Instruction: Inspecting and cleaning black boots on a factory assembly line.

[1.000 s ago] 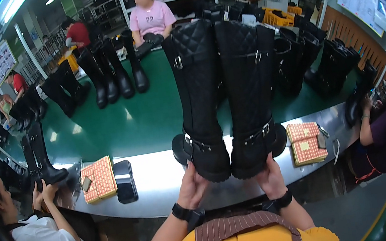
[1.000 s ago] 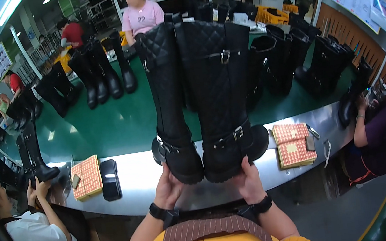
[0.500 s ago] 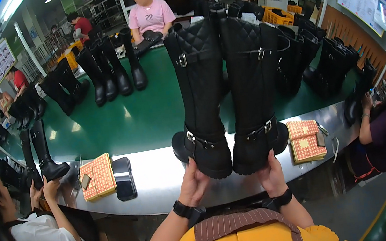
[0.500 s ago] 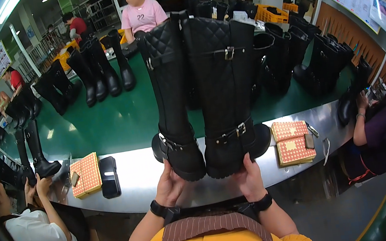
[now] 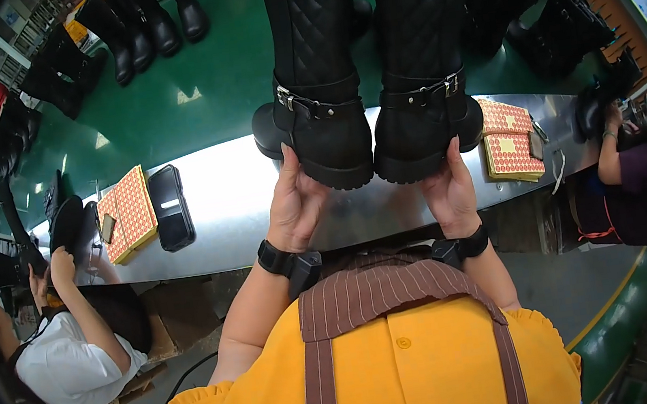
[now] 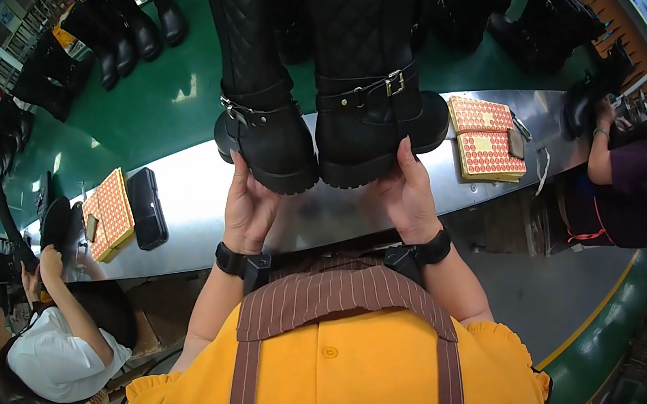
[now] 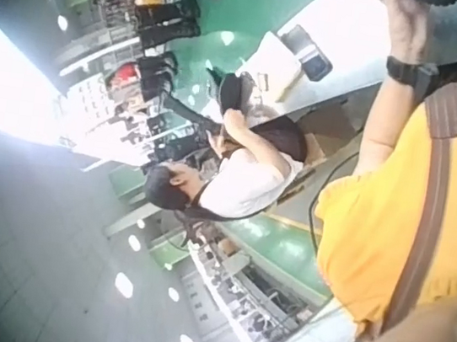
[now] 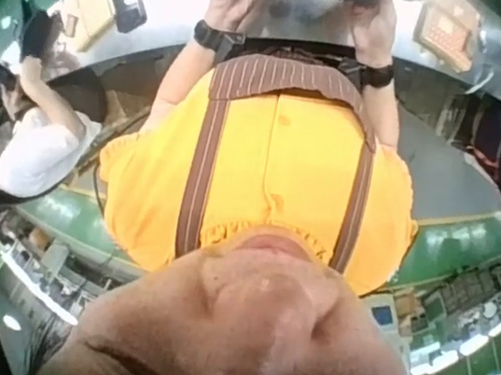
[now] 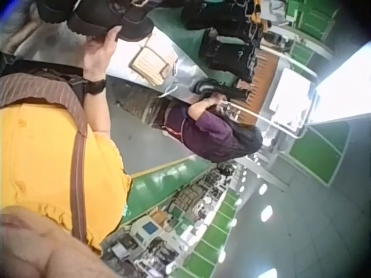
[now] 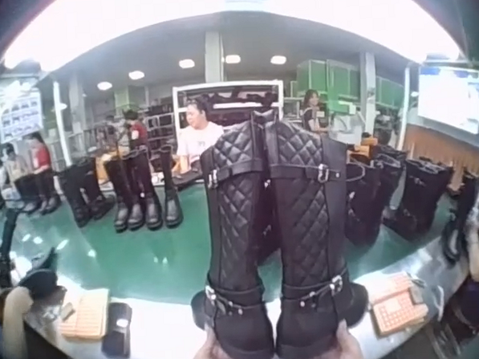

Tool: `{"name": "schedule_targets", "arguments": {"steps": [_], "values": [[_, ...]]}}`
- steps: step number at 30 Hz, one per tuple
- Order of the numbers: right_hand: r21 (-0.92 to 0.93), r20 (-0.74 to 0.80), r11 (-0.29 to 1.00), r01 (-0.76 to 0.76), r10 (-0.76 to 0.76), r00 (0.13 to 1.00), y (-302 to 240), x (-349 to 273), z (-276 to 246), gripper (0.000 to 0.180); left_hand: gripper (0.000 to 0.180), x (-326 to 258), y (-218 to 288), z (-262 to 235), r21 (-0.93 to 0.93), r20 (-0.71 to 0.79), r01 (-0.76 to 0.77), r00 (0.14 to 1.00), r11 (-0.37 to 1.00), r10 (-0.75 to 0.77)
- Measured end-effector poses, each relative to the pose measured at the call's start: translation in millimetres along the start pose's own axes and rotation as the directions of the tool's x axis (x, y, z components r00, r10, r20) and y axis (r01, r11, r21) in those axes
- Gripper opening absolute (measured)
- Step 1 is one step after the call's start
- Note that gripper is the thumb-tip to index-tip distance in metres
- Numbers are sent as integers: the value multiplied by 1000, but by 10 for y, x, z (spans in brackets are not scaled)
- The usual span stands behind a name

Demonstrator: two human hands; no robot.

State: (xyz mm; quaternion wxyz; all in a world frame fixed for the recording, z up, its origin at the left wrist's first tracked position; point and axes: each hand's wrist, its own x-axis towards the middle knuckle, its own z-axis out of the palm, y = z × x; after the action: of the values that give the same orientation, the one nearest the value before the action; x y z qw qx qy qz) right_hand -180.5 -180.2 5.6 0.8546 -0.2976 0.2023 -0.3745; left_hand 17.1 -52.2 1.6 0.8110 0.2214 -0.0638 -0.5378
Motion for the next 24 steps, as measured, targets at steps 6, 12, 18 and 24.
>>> {"name": "schedule_targets", "arguments": {"steps": [6, 12, 18, 24], "values": [[19, 4, 1000, 14, -14, 1000, 27, -17, 39, 52, 54, -8, -21, -100, -26, 4, 47, 999, 999, -47], [-80, 8, 996, 44, -43, 999, 11, -4, 70, 56, 57, 26, -7, -88, 12, 4, 18, 1000, 1000, -18], [-71, 40, 997, 8, -5, 999, 24, -2, -2, 58, 57, 23, -7, -183, 17, 61, 18, 998, 1000, -19], [-78, 41, 997, 27, -24, 999, 36, -11, -1, 59, 57, 28, -12, -236, -11, 52, 22, 998, 1000, -21]]}}
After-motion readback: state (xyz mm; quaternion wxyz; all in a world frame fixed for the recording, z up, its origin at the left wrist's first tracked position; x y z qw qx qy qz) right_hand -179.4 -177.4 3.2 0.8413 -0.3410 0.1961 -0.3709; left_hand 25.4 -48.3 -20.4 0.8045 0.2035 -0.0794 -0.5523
